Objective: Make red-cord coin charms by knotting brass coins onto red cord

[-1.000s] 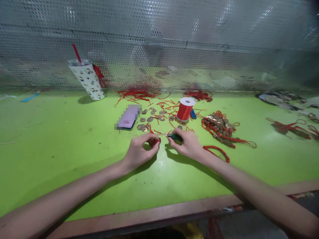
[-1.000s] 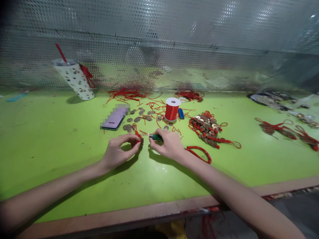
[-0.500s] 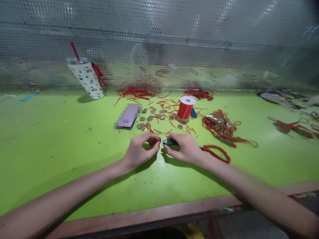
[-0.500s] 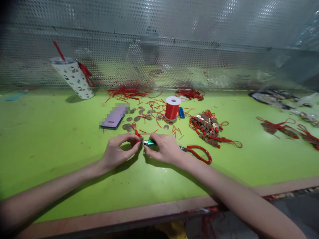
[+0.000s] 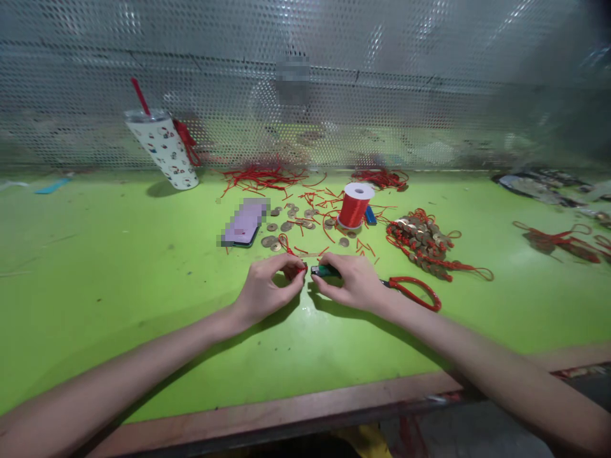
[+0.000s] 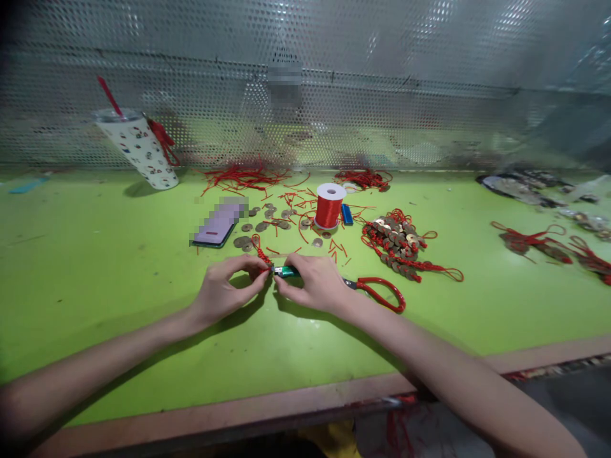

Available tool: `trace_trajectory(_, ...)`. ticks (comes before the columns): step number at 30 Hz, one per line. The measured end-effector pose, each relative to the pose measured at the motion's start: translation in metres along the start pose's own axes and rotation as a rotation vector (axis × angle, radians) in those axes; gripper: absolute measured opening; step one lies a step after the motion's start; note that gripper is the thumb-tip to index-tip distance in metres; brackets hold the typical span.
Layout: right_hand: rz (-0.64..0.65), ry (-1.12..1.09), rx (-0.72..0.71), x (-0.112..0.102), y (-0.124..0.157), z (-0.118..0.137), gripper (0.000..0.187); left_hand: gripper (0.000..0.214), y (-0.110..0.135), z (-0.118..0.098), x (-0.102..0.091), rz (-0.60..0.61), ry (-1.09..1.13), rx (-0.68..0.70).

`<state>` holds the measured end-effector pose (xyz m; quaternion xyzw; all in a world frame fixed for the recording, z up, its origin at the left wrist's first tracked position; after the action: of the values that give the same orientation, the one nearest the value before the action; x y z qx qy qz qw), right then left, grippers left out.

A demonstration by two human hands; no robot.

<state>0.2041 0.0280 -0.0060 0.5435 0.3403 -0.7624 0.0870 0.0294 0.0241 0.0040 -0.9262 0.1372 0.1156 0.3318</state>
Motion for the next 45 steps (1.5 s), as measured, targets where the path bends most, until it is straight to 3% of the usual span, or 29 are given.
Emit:
trace_trajectory(31,0.041,-0.013,0.020,0.000,0.000,0.001,0.024,0.008,0.000,0.000,0.001,0.015,0.004,-0.016)
trace_trajectory(38,-0.046,-0.164,0.237,-0.009,-0.003,-0.014,0.043,0.007,0.000,-0.001,0.000,0.000,0.014,-0.020)
trace_trajectory(45,-0.069,0.000,0.337,-0.013,-0.003,-0.029,0.043,0.008,0.000,-0.001,0.001,-0.002,0.014,-0.016)
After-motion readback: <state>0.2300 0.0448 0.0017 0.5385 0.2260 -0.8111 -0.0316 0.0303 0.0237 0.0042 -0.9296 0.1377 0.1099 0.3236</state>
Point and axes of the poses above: each hand's wrist, its own y-axis away from the middle knuckle, its own x-axis out of the palm, z = x × y, the point moved 5 cm from there along -y, towards the middle knuckle, and after that the axes turned 15 degrees about y, right-handed, at the moved point
